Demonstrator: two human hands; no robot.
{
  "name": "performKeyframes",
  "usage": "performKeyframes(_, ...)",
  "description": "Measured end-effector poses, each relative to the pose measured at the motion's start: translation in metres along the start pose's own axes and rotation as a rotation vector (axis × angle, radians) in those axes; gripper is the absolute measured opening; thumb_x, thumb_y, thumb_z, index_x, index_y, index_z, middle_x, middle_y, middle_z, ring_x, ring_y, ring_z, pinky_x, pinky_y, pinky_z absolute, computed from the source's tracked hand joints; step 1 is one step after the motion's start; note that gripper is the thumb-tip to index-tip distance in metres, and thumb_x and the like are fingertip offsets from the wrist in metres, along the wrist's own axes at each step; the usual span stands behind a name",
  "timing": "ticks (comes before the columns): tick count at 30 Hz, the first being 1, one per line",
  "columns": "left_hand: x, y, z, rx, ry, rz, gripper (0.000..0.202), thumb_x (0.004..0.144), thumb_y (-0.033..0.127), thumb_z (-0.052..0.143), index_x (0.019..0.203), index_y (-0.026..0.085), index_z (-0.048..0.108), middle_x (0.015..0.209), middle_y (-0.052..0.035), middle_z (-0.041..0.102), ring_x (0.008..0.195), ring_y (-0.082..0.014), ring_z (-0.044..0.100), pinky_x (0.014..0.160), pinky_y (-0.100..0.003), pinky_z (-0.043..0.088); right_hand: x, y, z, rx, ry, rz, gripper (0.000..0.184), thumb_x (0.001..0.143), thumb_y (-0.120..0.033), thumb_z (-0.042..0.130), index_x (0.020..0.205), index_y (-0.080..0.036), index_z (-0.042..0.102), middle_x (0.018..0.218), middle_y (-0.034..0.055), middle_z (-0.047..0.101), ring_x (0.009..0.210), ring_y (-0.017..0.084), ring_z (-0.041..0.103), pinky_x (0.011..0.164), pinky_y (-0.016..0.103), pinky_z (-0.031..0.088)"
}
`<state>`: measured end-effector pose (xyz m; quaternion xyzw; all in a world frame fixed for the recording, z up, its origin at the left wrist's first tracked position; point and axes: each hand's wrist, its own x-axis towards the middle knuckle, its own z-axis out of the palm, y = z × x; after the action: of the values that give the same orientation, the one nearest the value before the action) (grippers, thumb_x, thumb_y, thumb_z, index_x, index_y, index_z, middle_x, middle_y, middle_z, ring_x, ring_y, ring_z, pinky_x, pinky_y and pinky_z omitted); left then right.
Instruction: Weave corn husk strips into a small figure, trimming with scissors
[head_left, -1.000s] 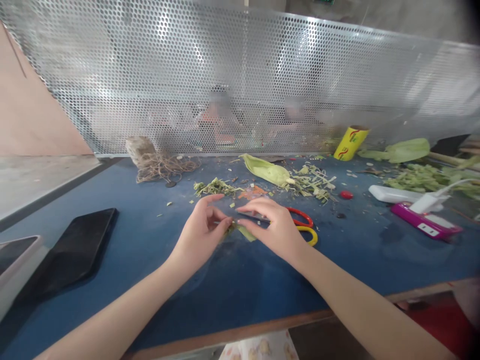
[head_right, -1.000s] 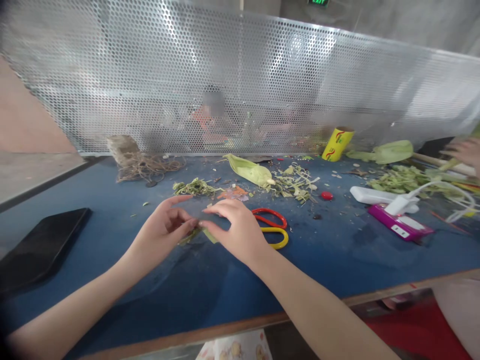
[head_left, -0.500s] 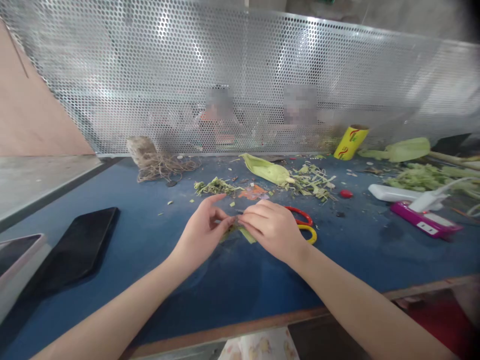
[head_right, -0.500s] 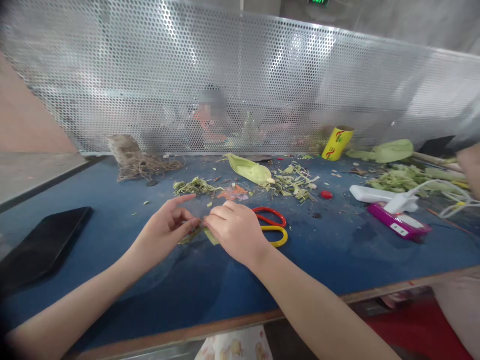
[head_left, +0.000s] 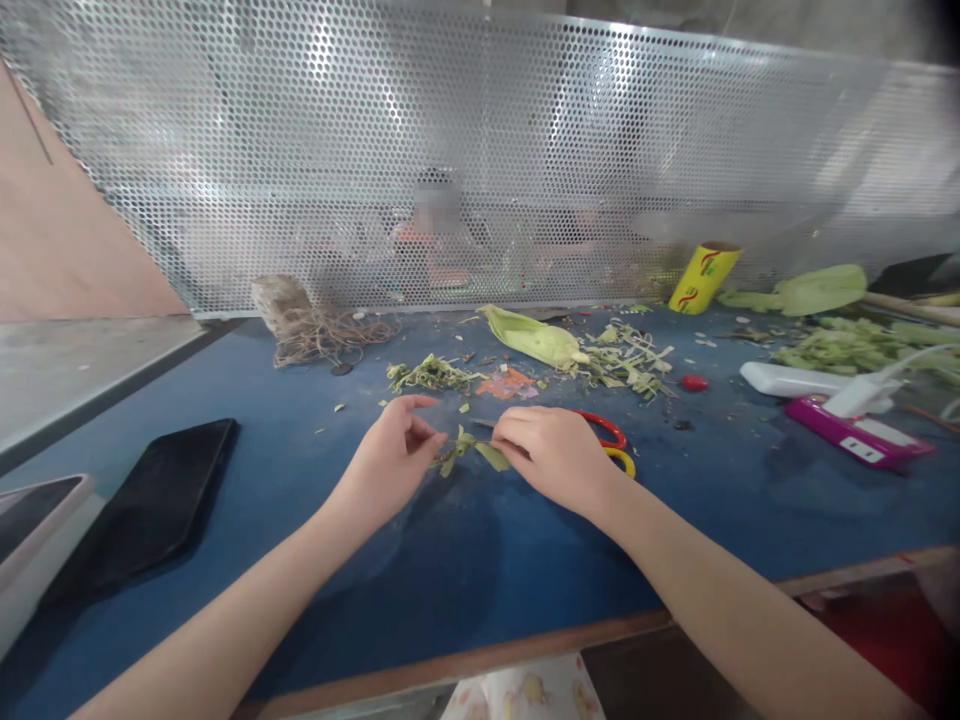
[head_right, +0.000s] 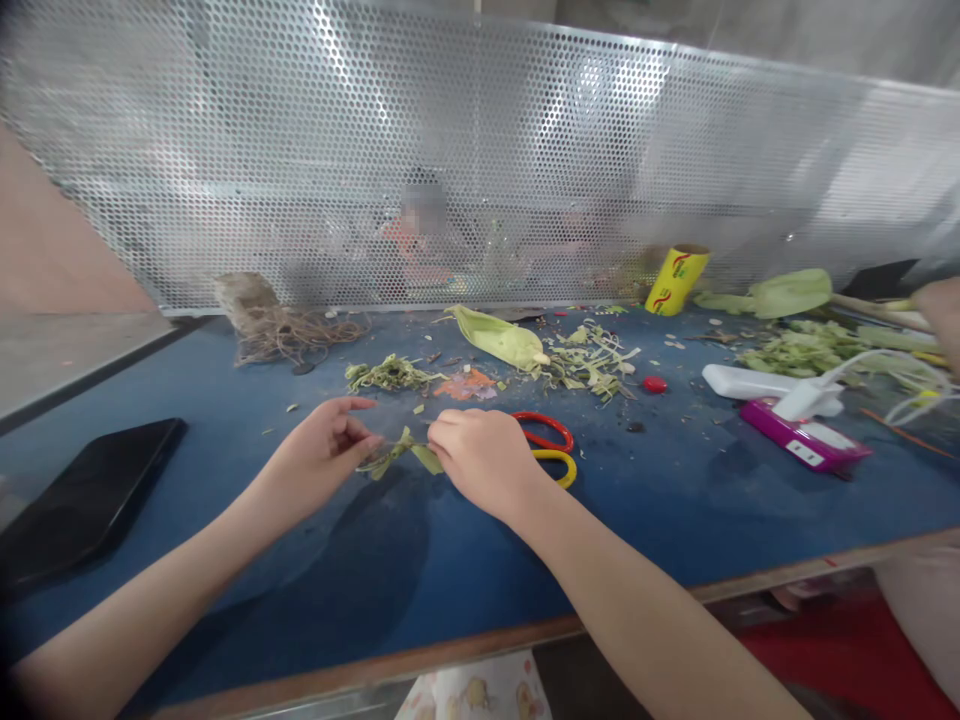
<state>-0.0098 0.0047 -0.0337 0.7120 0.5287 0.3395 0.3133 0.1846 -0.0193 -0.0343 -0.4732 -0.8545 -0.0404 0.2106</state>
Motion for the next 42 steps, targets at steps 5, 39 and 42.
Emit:
performKeyframes(5,0.0,0.001,0.0,0.118,-0.07,0.106,0.024,0.077,0.029,0.044,0.098,0.017,0.046,0.073,-0.0009,0.059,0.067,-0.0168,0.059,0.065,-0.031,0.046,0.0,-0.002,0.001,0.131,-0.014,0.086,0.013,0.082,-0.018,0.044,0.073,-0.019,0.053,0.076,0.0015,0.059,0.072,0.014,0.053,0.061,0.023,0.033)
performKeyframes(39,-0.006,0.012,-0.012,0.796,-0.394,0.757,0.022,0.083,0.01,0.038,0.075,0.019,0.056,0.071,-0.0019,0.056,0.071,-0.0155,0.049,0.065,-0.026,0.035,0.001,0.004,-0.005,0.355,-0.218,-0.157,0.02,0.086,-0.026,0.044,0.069,-0.018,0.051,0.084,0.001,0.051,0.083,0.014,0.044,0.077,0.031,0.03)
performKeyframes(42,-0.008,0.011,-0.018,0.781,-0.31,0.902,0.023,0.081,0.007,0.038,0.074,0.02,0.055,0.067,-0.0009,0.056,0.081,-0.0184,0.046,0.077,-0.032,0.03,0.0,0.007,-0.008,0.332,-0.275,-0.264,0.025,0.089,-0.025,0.04,0.066,-0.018,0.048,0.071,-0.0022,0.05,0.073,0.012,0.042,0.073,0.031,0.027)
